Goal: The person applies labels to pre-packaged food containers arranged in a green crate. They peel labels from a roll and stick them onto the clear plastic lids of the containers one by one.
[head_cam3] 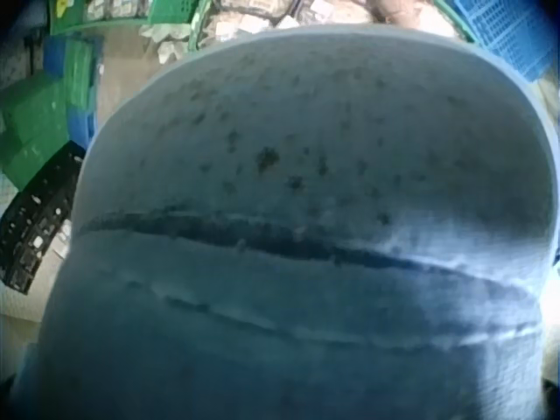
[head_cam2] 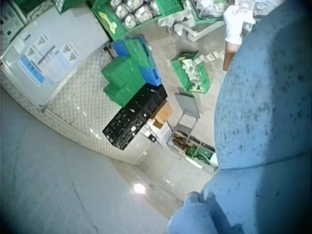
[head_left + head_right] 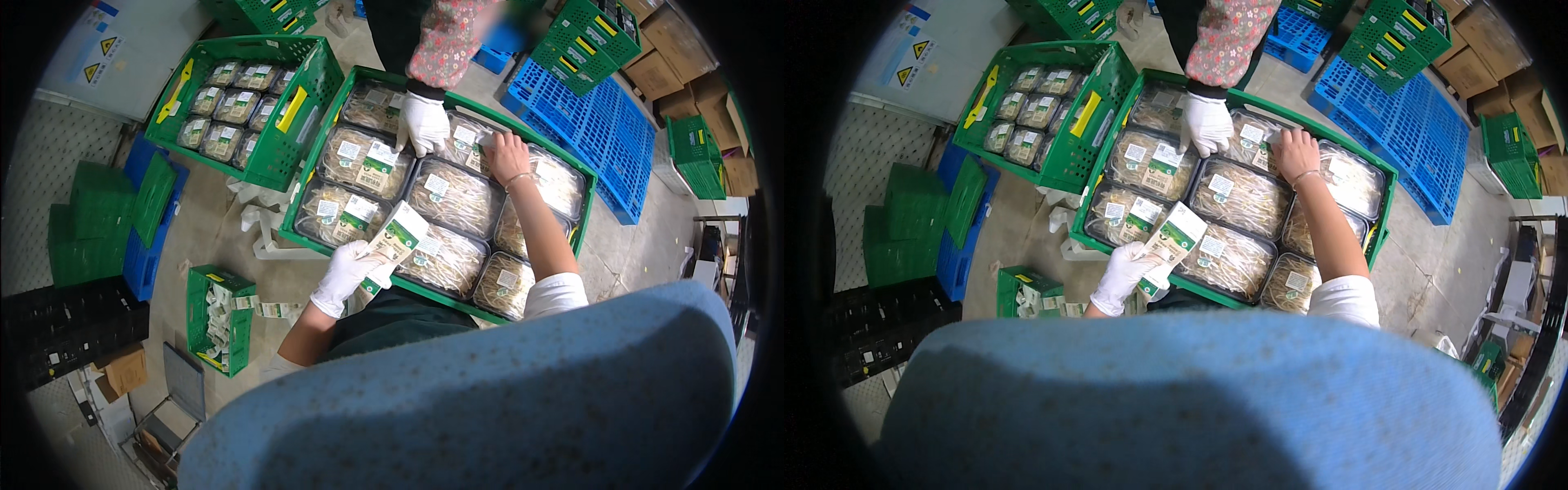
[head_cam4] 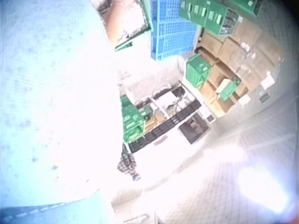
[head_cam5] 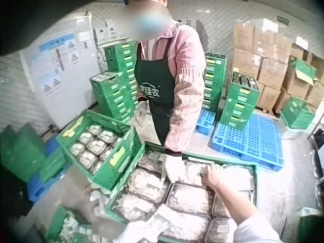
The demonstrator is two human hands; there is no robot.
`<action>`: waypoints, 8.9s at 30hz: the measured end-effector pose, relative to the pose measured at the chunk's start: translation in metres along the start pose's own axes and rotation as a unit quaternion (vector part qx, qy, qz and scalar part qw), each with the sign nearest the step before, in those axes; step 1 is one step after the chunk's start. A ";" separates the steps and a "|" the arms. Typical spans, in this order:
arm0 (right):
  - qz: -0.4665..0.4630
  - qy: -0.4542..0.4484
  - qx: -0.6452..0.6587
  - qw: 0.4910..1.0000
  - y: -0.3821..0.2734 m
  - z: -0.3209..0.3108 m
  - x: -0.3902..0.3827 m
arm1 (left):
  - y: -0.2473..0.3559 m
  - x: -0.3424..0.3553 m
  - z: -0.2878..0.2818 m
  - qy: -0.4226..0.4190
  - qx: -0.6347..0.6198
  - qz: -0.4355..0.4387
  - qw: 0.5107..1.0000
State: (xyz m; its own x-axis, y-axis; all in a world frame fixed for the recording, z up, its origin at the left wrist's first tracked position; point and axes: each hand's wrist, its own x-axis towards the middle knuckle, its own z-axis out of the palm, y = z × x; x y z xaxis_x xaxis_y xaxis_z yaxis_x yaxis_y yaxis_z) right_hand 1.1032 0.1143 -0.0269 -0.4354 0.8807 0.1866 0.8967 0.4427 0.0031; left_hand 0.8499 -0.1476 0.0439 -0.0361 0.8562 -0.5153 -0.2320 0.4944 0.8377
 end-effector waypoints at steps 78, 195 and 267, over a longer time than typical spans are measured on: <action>-0.033 -0.080 0.102 0.991 0.037 -0.107 -0.258 | -0.056 -0.017 0.074 -0.145 0.076 0.011 0.986; -0.122 -0.038 0.071 0.989 -0.257 0.017 -0.069 | -0.050 -0.118 -0.200 0.120 -0.088 0.076 0.986; -0.112 -0.192 0.547 0.807 -0.157 -0.086 -0.061 | -0.007 0.026 -0.047 0.011 0.116 0.070 0.991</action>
State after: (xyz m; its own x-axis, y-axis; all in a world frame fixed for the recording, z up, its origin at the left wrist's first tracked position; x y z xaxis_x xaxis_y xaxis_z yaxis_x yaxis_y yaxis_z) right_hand 0.9962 -0.0232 0.0456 -0.7574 0.6527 -0.0179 0.2777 0.2971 -0.9136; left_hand 0.8053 -0.1356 0.0165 -0.0737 0.9170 -0.3919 0.0065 0.3934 0.9193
